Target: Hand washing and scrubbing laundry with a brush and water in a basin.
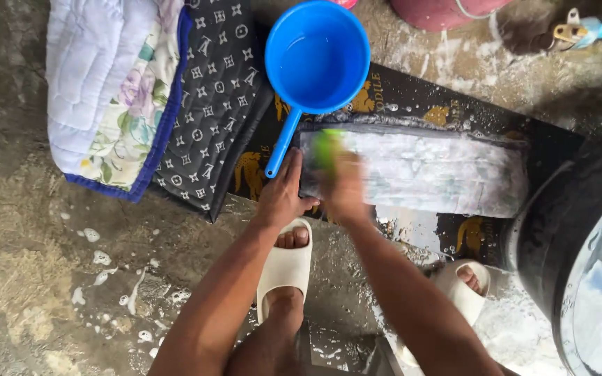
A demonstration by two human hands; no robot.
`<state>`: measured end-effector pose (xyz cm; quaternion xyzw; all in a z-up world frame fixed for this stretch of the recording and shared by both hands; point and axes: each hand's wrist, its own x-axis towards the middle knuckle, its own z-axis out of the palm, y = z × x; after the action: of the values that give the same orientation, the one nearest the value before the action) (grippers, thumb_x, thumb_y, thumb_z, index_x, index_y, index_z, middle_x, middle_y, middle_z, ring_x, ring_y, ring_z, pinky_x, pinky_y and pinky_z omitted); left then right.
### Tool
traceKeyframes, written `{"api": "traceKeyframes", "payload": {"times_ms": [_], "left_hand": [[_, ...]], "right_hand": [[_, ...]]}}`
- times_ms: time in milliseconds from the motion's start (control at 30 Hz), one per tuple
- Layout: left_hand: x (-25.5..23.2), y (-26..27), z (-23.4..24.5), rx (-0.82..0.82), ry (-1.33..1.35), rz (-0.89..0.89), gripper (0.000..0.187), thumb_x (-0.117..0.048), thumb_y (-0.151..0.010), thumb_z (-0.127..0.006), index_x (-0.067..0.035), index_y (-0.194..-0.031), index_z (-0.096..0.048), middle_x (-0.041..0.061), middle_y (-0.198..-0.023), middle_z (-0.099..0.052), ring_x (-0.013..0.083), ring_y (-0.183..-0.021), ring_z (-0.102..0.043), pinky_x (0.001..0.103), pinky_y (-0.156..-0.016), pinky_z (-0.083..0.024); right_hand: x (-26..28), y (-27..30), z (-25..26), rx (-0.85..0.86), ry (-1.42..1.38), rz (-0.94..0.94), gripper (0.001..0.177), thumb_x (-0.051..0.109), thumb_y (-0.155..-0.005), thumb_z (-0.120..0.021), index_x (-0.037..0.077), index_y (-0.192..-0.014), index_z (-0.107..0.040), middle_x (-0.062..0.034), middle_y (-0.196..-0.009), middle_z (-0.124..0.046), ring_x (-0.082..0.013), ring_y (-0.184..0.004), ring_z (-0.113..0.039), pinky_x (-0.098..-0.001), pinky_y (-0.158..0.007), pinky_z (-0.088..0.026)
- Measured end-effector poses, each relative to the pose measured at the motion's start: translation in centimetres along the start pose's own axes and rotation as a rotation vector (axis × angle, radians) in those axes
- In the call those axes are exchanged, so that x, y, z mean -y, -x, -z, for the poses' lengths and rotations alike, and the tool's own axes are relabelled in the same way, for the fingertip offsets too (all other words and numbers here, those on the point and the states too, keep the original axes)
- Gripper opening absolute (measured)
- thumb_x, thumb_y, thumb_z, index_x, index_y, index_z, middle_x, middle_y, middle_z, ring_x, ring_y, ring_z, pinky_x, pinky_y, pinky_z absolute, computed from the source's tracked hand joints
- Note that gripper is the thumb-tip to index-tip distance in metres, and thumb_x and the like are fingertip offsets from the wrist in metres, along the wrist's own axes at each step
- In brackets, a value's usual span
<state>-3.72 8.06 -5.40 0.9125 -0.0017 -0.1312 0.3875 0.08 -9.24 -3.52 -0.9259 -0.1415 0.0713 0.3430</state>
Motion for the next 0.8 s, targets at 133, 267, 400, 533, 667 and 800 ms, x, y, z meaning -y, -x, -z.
{"api": "traceKeyframes", "payload": {"times_ms": [133,267,400,533,667,800], "left_hand": [[0.1,-0.5,-0.1,0.147,-0.134,0.148,0.105,-0.043,-0.071,-0.087,-0.007,-0.158,-0.04,0.011,-0.172,-0.03,0.0294,-0.142,-0.049,0.042,-0.115,-0.048],[-0.4,-0.4,0.3,0.043,-0.283,-0.038,0.099,-0.053,-0.071,-0.088,-0.003,-0.145,-0.046,0.014,-0.163,-0.032,0.036,-0.144,-0.041,0.048,-0.11,-0.043],[-0.7,0.1,0.3,-0.102,0.038,0.033,0.101,-0.032,-0.068,-0.088,0.004,-0.15,-0.041,0.023,-0.15,-0.042,0.0416,-0.135,-0.046,0.049,-0.111,-0.043],[0.3,-0.6,-1.3,-0.002,0.237,0.462,0.083,-0.025,-0.075,-0.083,-0.009,-0.148,-0.047,0.017,-0.13,-0.063,0.0341,-0.115,-0.066,0.044,-0.101,-0.052],[1.3,-1.0,-2.2,-0.038,0.109,0.378,0.035,-0.021,-0.083,-0.08,-0.006,-0.112,-0.068,0.018,-0.097,-0.074,0.0371,-0.092,-0.072,0.048,-0.081,-0.057],[-0.3,-1.6,-0.4,0.028,0.114,0.454,0.027,-0.028,-0.079,-0.082,-0.005,-0.091,-0.073,0.016,-0.086,-0.074,0.0352,-0.085,-0.073,0.046,-0.076,-0.056]], "right_hand": [[1.4,-1.3,2.1,0.2,0.062,-0.273,0.07,0.022,-0.094,-0.061,0.018,-0.159,-0.033,-0.0273,-0.132,-0.046,-0.04,-0.118,-0.051,-0.0484,-0.095,-0.052],[-10.0,1.2,7.3,0.189,0.596,-0.001,0.054,0.01,-0.102,-0.048,0.017,-0.156,-0.04,-0.0188,-0.145,-0.05,-0.0255,-0.106,-0.054,-0.0424,-0.091,-0.046],[-10.7,2.4,8.1,0.063,0.445,-0.212,0.051,0.013,-0.109,-0.047,0.013,-0.159,-0.036,-0.0197,-0.148,-0.051,-0.0198,-0.092,-0.054,-0.0484,-0.106,-0.041],[-0.3,1.4,0.2,0.096,0.138,-0.204,0.078,-0.004,-0.093,-0.045,0.008,-0.167,-0.022,-0.0206,-0.133,-0.053,-0.0344,-0.122,-0.05,-0.0529,-0.107,-0.04],[1.8,1.3,1.9,0.243,0.093,-0.11,0.071,0.017,-0.094,-0.061,0.022,-0.159,-0.032,-0.0277,-0.124,-0.048,-0.0399,-0.104,-0.053,-0.0506,-0.082,-0.055],[-16.3,6.1,6.6,0.106,0.126,0.09,0.068,-0.004,-0.097,-0.034,0.013,-0.163,-0.033,-0.0162,-0.124,-0.056,-0.0266,-0.106,-0.054,-0.0444,-0.092,-0.052]]}}
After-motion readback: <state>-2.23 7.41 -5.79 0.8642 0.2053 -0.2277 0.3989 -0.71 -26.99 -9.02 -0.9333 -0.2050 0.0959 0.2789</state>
